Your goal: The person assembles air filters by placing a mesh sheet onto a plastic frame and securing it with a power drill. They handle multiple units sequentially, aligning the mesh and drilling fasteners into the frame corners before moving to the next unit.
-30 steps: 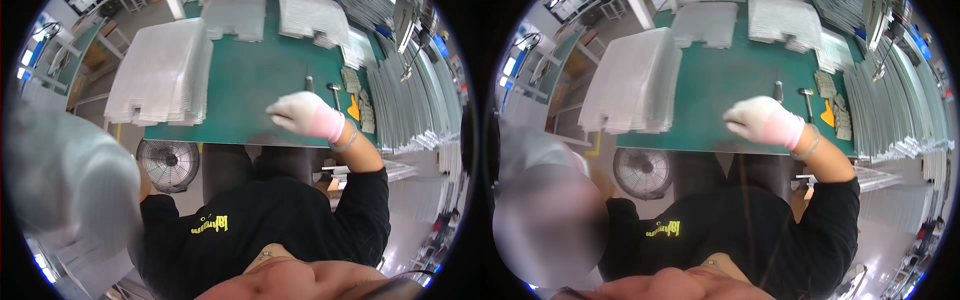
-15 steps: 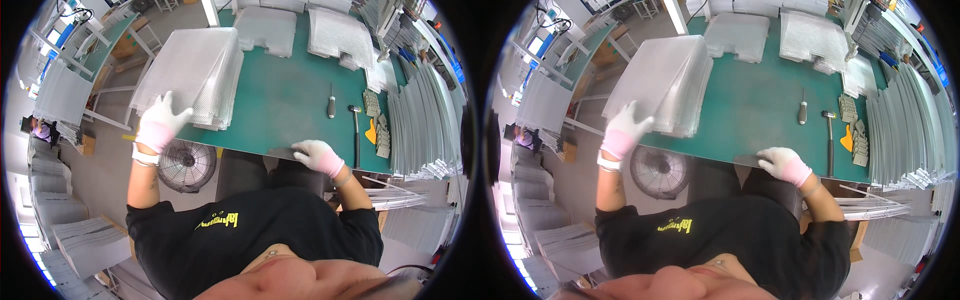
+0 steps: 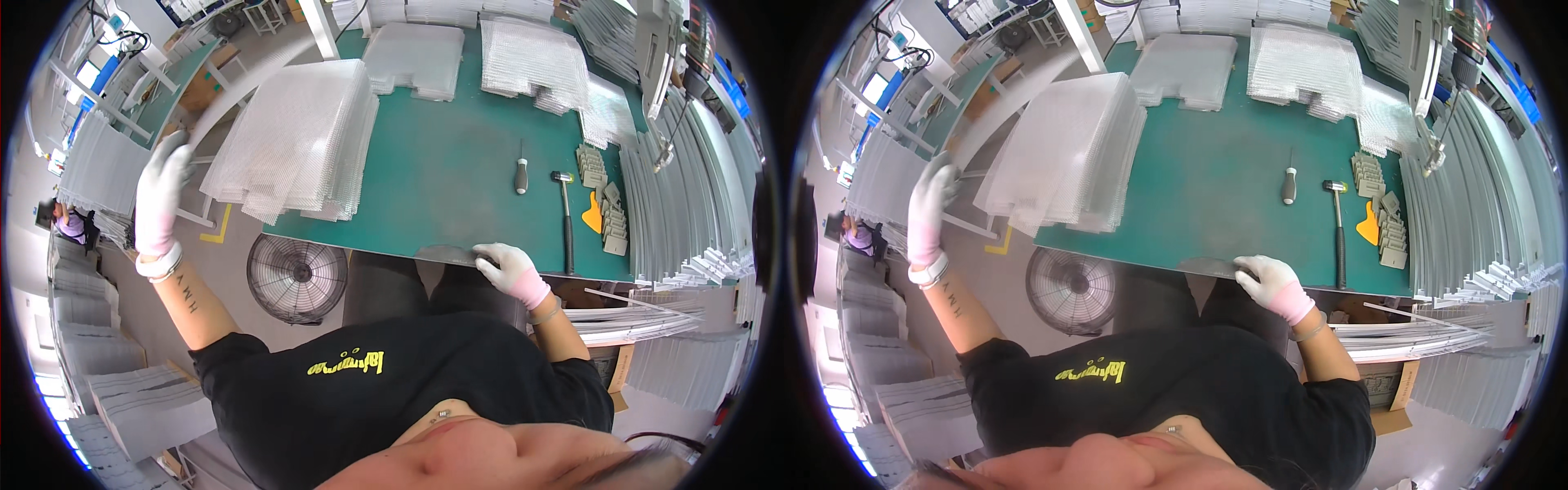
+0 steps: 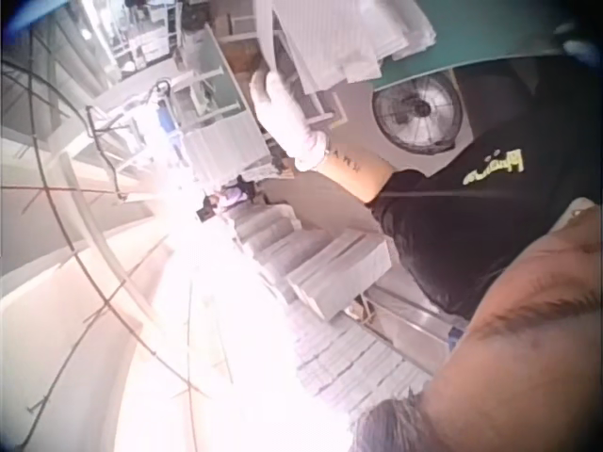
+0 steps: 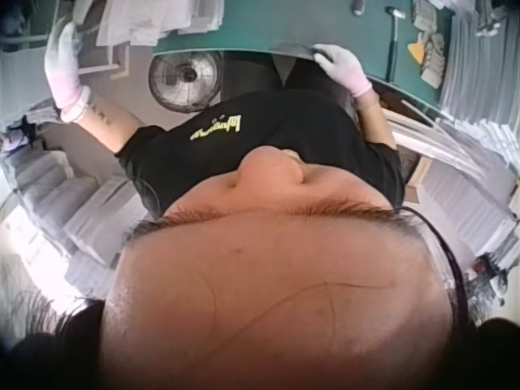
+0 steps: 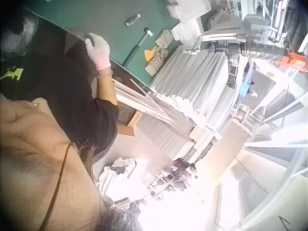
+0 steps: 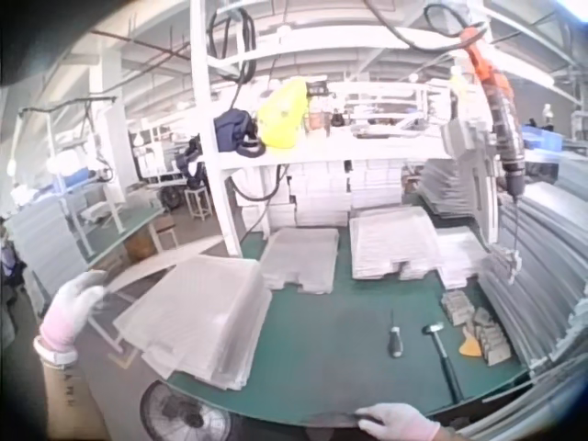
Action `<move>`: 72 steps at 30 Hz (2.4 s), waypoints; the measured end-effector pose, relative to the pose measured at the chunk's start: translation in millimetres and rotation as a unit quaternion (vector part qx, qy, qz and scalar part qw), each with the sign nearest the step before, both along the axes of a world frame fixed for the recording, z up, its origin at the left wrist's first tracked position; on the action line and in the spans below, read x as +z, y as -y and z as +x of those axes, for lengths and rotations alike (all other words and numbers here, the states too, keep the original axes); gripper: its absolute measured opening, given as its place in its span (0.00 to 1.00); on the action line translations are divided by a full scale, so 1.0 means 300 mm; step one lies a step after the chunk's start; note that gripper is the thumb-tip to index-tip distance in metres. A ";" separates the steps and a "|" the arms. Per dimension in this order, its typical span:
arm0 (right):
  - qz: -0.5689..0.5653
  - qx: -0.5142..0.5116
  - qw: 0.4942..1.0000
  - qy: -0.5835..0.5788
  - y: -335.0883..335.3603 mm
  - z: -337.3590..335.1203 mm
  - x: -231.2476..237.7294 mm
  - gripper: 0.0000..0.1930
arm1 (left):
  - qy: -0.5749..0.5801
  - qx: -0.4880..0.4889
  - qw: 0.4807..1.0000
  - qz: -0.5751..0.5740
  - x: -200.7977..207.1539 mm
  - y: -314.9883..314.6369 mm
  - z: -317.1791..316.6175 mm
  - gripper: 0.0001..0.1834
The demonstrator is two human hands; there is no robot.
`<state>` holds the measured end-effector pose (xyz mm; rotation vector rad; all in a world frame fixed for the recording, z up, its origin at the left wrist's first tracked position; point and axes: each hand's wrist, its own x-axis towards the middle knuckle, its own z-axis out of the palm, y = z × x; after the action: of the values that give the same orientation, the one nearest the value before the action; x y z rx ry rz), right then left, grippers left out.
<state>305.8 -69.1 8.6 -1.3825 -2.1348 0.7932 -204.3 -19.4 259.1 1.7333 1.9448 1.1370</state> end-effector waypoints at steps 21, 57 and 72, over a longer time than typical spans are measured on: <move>0.069 0.015 0.972 0.225 -0.260 -0.036 -0.058 0.31 | -0.174 -0.517 0.798 -0.257 -0.683 0.089 0.828 0.32; 0.442 -0.300 0.845 -0.040 -1.498 -0.382 0.330 0.29 | -0.207 -0.379 0.901 -0.036 -0.938 -0.190 0.775 0.36; 0.084 -0.285 0.892 -0.339 -0.232 -0.091 0.201 0.20 | 0.554 -0.267 0.788 0.012 -0.799 -0.108 0.605 0.44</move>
<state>278.6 0.6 69.0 -1.2833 -1.1484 0.6868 -22.8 13.0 19.4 1.0206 0.6620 1.4296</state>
